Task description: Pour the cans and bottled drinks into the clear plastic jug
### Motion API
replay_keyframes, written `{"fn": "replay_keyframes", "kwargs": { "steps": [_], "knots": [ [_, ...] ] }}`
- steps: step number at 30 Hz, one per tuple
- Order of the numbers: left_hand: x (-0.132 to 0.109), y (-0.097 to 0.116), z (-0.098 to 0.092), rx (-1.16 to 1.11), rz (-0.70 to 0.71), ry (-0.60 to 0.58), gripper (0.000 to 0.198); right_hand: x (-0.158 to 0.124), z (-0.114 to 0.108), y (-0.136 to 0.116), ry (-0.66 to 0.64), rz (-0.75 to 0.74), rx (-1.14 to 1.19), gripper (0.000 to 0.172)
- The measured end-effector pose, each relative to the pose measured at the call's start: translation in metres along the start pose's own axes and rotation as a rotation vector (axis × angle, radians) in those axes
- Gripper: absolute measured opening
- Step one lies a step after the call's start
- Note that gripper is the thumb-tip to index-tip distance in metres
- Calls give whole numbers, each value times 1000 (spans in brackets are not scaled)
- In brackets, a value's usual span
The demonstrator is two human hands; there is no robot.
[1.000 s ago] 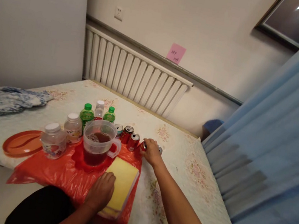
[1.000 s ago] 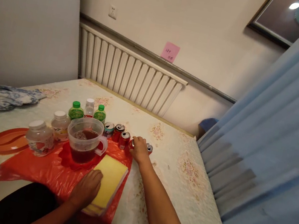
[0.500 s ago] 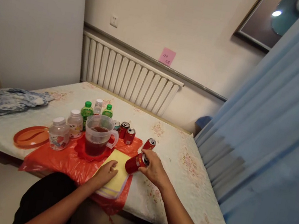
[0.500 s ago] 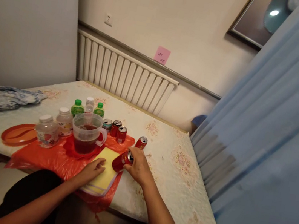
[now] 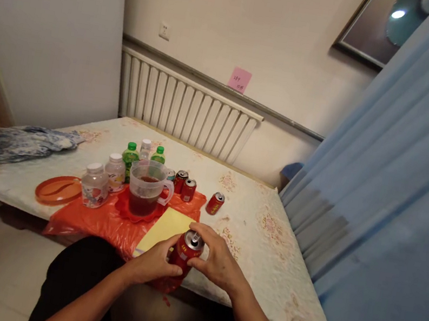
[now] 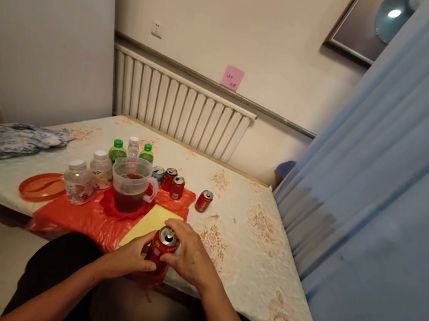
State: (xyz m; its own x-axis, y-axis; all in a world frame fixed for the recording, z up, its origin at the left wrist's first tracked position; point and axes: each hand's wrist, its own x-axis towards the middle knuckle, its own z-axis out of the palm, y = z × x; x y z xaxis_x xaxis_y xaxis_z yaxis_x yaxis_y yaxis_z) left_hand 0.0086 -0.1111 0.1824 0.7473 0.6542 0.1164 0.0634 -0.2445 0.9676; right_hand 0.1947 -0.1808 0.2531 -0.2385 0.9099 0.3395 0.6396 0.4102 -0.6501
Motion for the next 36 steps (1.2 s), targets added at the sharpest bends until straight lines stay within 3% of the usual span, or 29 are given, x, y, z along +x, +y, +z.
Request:
{"fn": "replay_keyframes", "kwargs": {
  "steps": [6,10,18,27,30,36],
  "knots": [
    [-12,8,8,0,9,102,79,-11,6,2,86,154,415,66],
    [-15,4,9,-26,10,140,78,-16,17,7,112,178,609,67],
    [-17,-4,10,-23,27,194,78,-20,38,-1,192,238,434,81],
    [-22,-14,5,-219,-13,89,83,-16,44,4,184,252,432,79],
    [-22,-13,1,-295,-1,46,85,-14,46,7,160,245,461,78],
    [-27,-16,-7,-255,-8,87,80,-1,51,11,57,243,452,78]
  ]
}}
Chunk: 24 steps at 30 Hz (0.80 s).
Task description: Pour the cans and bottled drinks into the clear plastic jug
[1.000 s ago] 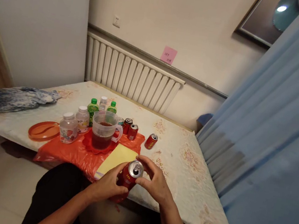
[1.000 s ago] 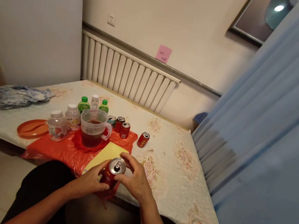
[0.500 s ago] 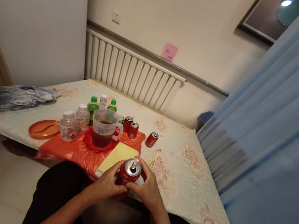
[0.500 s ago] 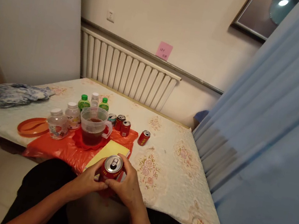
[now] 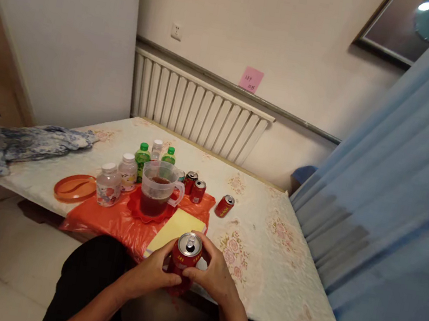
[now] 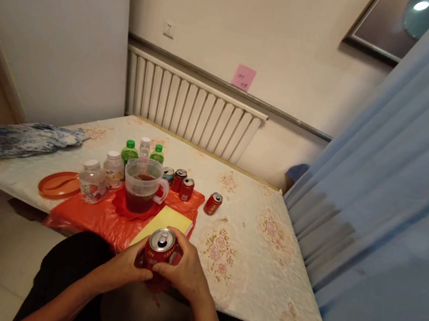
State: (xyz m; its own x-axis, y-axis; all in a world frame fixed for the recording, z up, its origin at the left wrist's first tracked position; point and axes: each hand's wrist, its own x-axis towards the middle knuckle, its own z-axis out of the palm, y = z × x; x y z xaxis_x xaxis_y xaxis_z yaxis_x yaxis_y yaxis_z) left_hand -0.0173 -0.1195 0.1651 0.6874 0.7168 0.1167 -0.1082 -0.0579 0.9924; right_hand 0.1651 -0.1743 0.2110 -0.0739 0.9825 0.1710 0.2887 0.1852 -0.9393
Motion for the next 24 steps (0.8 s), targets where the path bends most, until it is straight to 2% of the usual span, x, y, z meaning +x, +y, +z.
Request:
{"fn": "replay_keyframes", "kwargs": {
  "steps": [3,5,9,12,14,18,21,24],
  "knots": [
    [-4,-13,-10,-25,-11,40,82,17,0,8,-96,7,109,77],
    [-6,-24,-18,-24,-22,91,83,34,0,17,-88,19,227,70],
    [-10,-37,-32,-47,-49,163,82,84,3,35,138,25,273,49],
    [-11,-38,-40,-78,-66,193,84,127,9,44,286,7,205,44],
    [-12,-38,-45,-97,-83,215,84,152,16,48,331,-18,131,42],
    [-13,-43,-54,-147,-79,214,82,187,31,57,278,-36,43,34],
    [-15,-45,-60,-133,-99,250,81,203,43,65,197,-27,91,40],
    [-17,-45,-65,-90,-136,281,80,215,55,72,175,-7,170,44]
  ]
}}
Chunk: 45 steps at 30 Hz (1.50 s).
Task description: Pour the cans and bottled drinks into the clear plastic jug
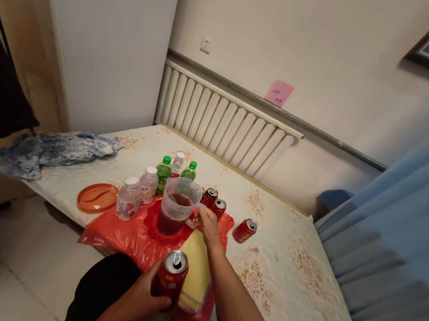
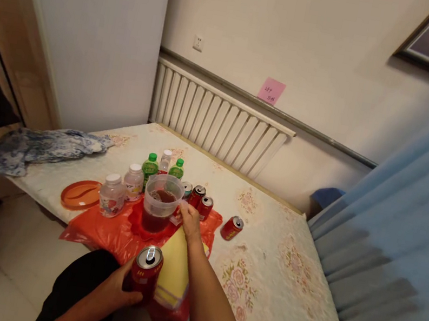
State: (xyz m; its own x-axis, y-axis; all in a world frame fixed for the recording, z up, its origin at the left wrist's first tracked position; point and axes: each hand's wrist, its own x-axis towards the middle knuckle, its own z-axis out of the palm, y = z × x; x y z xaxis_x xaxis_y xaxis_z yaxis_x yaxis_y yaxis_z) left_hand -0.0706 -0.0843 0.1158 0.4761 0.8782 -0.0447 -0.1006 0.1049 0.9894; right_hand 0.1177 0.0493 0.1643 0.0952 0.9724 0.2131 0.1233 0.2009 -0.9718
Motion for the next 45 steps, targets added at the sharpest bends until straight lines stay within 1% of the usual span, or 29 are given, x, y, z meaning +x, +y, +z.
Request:
{"fn": "replay_keyframes", "kwargs": {
  "steps": [4,8,11,13,16,20,23,28,33,36,41,45],
  "knots": [
    [-1,1,-5,69,-29,53,79,9,18,4,89,24,102,42],
    [-4,5,-10,138,-36,102,77,11,34,0,198,24,158,39],
    [-7,9,-14,158,-39,120,79,10,37,-11,249,15,164,38],
    [-9,10,-16,155,-31,134,80,8,33,-23,262,11,155,37],
    [-10,10,-16,138,-21,133,80,2,18,-49,263,4,130,34],
    [-11,5,-11,137,-29,125,79,-16,-11,-89,243,-28,97,38],
    [-12,-1,-6,171,3,146,80,-36,-35,-116,238,-52,65,40],
    [-14,-2,4,275,54,188,74,-77,-74,-148,209,17,-34,40],
    [-17,4,16,253,106,188,76,-114,-108,-165,164,84,-119,43],
    [-20,8,23,248,129,184,75,-133,-124,-173,127,112,-218,44],
    [-26,17,32,281,132,181,75,-162,-144,-182,85,145,-387,46],
    [-29,21,39,316,152,190,75,-177,-155,-181,48,201,-404,47]
  ]
}}
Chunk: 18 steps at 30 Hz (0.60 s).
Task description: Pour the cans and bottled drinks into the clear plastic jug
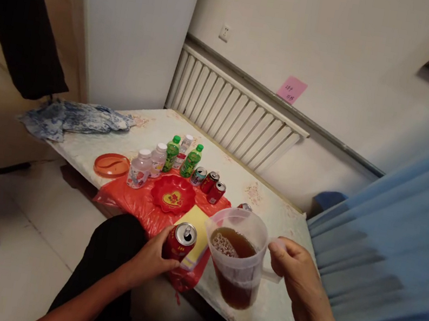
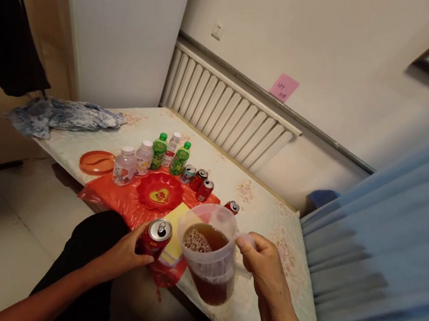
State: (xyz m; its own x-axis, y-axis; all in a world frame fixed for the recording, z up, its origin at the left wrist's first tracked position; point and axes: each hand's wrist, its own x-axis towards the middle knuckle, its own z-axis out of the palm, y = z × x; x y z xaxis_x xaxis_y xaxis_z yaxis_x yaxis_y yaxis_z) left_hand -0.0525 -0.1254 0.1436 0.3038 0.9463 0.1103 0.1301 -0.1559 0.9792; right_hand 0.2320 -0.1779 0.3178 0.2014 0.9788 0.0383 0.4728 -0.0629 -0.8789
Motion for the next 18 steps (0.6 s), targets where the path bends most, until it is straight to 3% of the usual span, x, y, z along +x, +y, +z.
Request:
{"fn": "replay_keyframes", "kwargs": {
  "steps": [18],
  "knots": [
    [-6,17,12,103,39,-23,75,-22,-13,-3,-152,-31,-183,45]
  ]
}}
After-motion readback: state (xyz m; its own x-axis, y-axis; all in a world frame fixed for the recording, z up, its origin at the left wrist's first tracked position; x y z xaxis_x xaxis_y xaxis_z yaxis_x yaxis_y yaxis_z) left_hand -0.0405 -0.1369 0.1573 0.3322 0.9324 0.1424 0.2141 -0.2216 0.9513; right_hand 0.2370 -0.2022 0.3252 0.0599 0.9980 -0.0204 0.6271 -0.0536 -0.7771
